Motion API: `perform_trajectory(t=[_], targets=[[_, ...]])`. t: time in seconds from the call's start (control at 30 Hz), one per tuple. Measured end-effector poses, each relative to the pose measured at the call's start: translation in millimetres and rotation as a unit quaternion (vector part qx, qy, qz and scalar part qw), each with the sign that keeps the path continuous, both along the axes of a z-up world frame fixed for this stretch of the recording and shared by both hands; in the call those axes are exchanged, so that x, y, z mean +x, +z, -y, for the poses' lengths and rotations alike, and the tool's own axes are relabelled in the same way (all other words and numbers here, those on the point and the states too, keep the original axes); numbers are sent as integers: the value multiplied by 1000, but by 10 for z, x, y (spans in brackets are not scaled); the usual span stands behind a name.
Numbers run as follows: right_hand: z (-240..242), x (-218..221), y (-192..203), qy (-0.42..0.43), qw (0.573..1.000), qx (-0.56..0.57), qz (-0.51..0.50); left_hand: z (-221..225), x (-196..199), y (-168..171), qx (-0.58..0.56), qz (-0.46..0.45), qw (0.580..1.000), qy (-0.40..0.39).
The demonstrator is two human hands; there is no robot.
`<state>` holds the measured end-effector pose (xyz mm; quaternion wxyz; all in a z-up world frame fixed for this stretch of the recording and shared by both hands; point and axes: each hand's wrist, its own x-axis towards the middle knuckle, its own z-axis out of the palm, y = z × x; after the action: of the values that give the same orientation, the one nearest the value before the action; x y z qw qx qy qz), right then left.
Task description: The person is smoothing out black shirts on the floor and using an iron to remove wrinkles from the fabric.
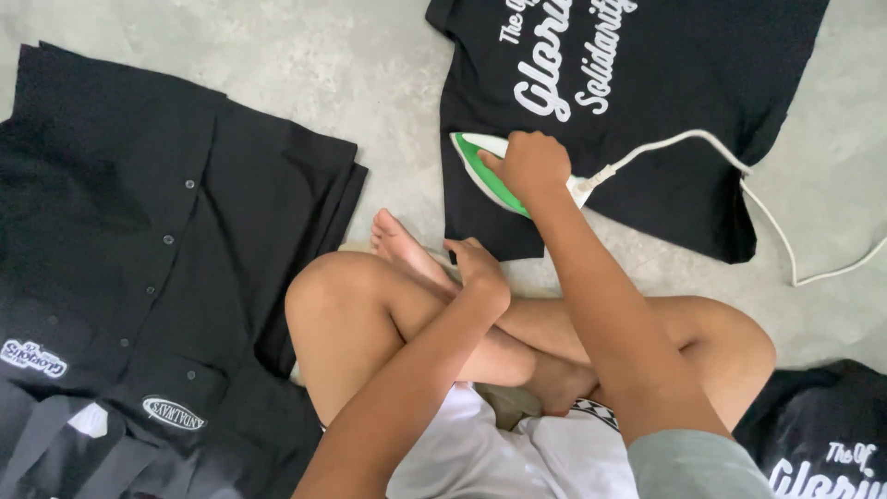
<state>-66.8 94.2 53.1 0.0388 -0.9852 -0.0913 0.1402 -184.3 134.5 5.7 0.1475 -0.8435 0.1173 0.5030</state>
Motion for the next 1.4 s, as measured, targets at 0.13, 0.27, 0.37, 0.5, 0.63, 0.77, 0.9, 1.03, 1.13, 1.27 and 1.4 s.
perform_trajectory(t=[0.13,0.27,0.37,0.5,0.63,0.77,0.9,1.03,1.13,1.27,1.4], targets=[[-7,-11,149,95,995,-3,-41,11,-40,-113,2,3,1000,5],[-105,61,23,28,999,10,-22,-42,-4,7,19,-5,1000,5],[-154,142,-82,-8,999,34,8,-51,83,-59,18,10,1000,21],[-80,10,102,112,992,-4,-52,-181,63,256,-9,-3,998,57],[191,25,89,65,996,-21,-61,-327,82,28,-29,9,997,67],[307,-219,148,167,978,-59,-109,-651,136,118,-5,32,985,169],[362,-282,349,103,990,-14,-91,-1263,561,-21,-218,175,934,222],[337,-397,276,83,993,-9,-86,-1238,540,115,-327,181,860,348],[322,-376,210,209,972,-68,-86,-1111,646,-73,-315,221,859,337],[280,-406,169,126,989,-42,-66,-1099,539,85,-297,189,875,333],[260,-430,181,178,980,-50,-69,-1148,512,163,-244,144,887,364]])
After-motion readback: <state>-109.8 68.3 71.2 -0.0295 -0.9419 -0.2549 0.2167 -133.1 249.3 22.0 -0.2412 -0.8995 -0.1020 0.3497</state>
